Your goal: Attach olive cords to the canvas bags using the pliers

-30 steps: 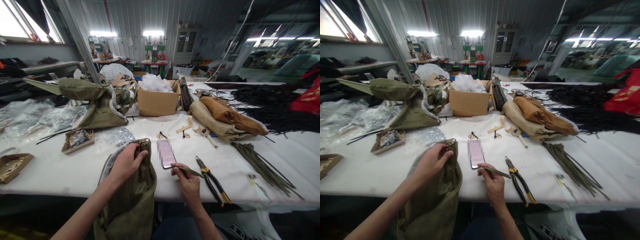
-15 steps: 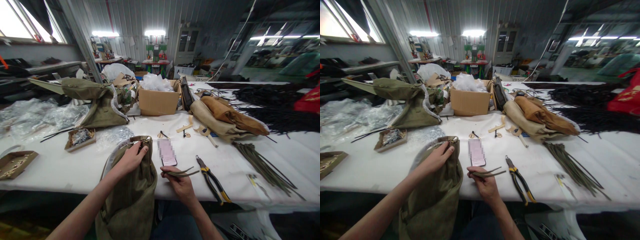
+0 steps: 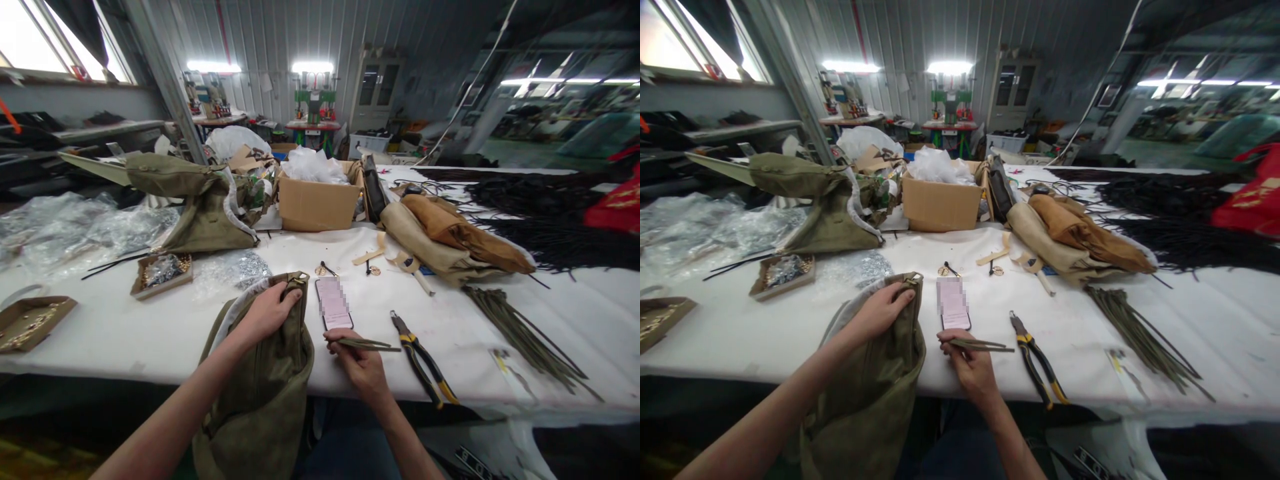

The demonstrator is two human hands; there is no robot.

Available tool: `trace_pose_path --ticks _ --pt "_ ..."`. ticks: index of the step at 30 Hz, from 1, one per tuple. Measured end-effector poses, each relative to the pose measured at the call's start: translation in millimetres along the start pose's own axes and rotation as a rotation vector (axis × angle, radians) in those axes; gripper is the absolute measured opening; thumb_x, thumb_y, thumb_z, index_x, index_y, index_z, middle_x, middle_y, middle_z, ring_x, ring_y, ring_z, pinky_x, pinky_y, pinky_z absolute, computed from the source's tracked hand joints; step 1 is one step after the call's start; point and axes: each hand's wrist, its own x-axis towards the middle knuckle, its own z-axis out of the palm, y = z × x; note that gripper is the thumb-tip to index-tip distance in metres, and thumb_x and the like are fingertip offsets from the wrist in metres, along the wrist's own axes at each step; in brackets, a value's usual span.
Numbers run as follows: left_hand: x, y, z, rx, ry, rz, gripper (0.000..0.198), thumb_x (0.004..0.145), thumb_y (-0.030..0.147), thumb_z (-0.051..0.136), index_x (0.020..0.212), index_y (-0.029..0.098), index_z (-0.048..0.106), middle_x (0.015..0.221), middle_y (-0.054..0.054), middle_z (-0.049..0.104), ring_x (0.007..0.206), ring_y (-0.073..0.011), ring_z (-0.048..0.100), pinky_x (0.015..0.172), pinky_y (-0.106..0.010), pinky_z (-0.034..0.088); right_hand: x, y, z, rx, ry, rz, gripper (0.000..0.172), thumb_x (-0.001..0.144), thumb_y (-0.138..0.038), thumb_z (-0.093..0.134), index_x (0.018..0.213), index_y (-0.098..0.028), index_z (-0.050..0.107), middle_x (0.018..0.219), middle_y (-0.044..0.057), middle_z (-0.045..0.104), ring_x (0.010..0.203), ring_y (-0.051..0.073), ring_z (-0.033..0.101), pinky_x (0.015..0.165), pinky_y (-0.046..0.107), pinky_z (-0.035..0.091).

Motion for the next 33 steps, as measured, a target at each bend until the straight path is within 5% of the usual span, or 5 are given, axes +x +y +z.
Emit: trace_pose_path --ticks 5,14,25,33 --pt "-0.6 1.4 2.2 -0.045 -0.005 0.051 0.035 0.106 0.050 0.051 0.105 0.021 0.068 0.110 -0.012 0.078 0.105 -0.0319 0.070 0.100 -0.046 0.052 -2.1 -2.3 3.4 0.058 0.029 0.045 0.020 0.107 -0.041 0.070 0.117 -0.026 0.080 0.116 0.009 0.080 0.094 0.024 0.078 0.090 0.041 0.065" --pt "0.6 -17.8 -0.3 -0.119 0.003 0.074 0.038 0.106 0.055 0.057 0.111 0.020 0.069 0.115 -0.009 0.078 0.109 -0.0301 0.070 0.103 -0.044 0.052 2.0 -4.1 3.6 0.007 0.014 -0.023 0.018 0.104 -0.038 0.075 0.118 -0.028 0.082 0.118 0.009 0.080 0.107 0.028 0.079 0.101 0.046 0.066" --pt "-2.8 -16.3 -9.9 -0.203 -0.207 0.098 0.040 0.107 0.054 0.048 0.125 0.026 0.069 0.130 -0.007 0.076 0.122 -0.0285 0.068 0.110 -0.042 0.052 -1.2 -5.0 2.2 0.010 0.078 0.090 0.025 0.102 -0.045 0.077 0.116 -0.026 0.084 0.104 0.008 0.083 0.088 0.025 0.081 0.085 0.041 0.069" --pt "8.0 -24.7 -3.2 -0.213 -0.226 0.047 0.039 0.100 0.058 0.059 0.098 0.021 0.072 0.100 -0.006 0.077 0.094 -0.0281 0.068 0.087 -0.040 0.056 4.0 -8.8 -0.7 0.125 0.277 0.237 0.039 0.093 -0.053 0.086 0.114 -0.020 0.086 0.107 0.011 0.084 0.087 0.026 0.080 0.085 0.044 0.069"
